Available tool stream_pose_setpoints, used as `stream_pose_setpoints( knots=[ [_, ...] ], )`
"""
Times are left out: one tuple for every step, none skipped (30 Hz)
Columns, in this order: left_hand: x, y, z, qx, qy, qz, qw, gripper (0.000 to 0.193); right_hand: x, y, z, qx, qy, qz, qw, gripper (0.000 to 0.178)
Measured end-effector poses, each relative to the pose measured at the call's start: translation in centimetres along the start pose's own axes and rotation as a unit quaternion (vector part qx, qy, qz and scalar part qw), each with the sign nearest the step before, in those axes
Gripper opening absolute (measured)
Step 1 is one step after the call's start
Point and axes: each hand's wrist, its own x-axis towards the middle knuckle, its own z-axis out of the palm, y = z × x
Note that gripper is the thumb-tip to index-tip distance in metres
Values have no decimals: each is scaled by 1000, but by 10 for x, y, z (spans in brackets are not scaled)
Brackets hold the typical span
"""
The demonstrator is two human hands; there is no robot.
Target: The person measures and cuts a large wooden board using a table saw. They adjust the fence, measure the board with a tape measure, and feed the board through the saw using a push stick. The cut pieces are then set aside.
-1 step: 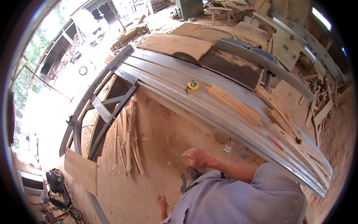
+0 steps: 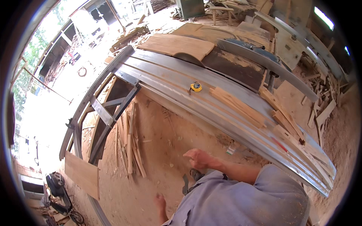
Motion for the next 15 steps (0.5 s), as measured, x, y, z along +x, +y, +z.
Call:
stream_pose_setpoints(
  knots=[
    [40, 37, -27, -18, -9, 7, 1000, 25, 19, -4, 1, 3, 13, 4, 1000, 44],
    [79, 66, -46, -36, -14, 14, 999, 25, 38, -10, 0, 12, 3, 17, 1000, 44],
    [115, 87, -53, -99, 17, 30, 995, 27, 56, -19, -3, 23, -9, 28, 999, 44],
    [151, 111, -54, -161, 44, 48, 985, 30, 75, -21, -6, 32, -18, 41, 998, 45],
    [182, 146, -60, -190, 22, 77, 979, 33, 92, -16, -5, 49, -10, 55, 997, 45],
    [211, 179, -65, -218, 0, 106, 970, 37, 108, -10, -3, 66, -2, 69, 995, 44],
    [237, 206, -66, -241, -9, 114, 964, 37, 126, -2, -1, 94, 7, 75, 993, 44],
    [259, 231, -61, -270, -24, 122, 955, 36, 146, 5, -1, 131, 14, 93, 987, 43],
    [277, 250, -57, -296, -40, 131, 945, 36, 167, 12, -2, 172, 22, 110, 979, 43],
    [292, 259, -48, -319, -60, 130, 937, 36, 188, 19, -5, 212, 30, 126, 969, 42],
    [313, 267, -39, -341, -74, 132, 928, 36, 218, 26, -12, 249, 34, 134, 958, 43],
    [326, 271, -34, -358, -94, 126, 920, 36, 241, 28, -15, 292, 36, 152, 944, 43],
    [339, 274, -32, -349, -110, 115, 923, 37, 264, 31, -18, 334, 38, 168, 927, 44],
    [350, 276, -34, -339, -124, 103, 927, 37, 287, 30, -20, 357, 55, 165, 918, 43],
    [365, 286, -36, -334, -138, 94, 928, 38, 311, 31, -26, 375, 73, 160, 910, 42]
  ],
)
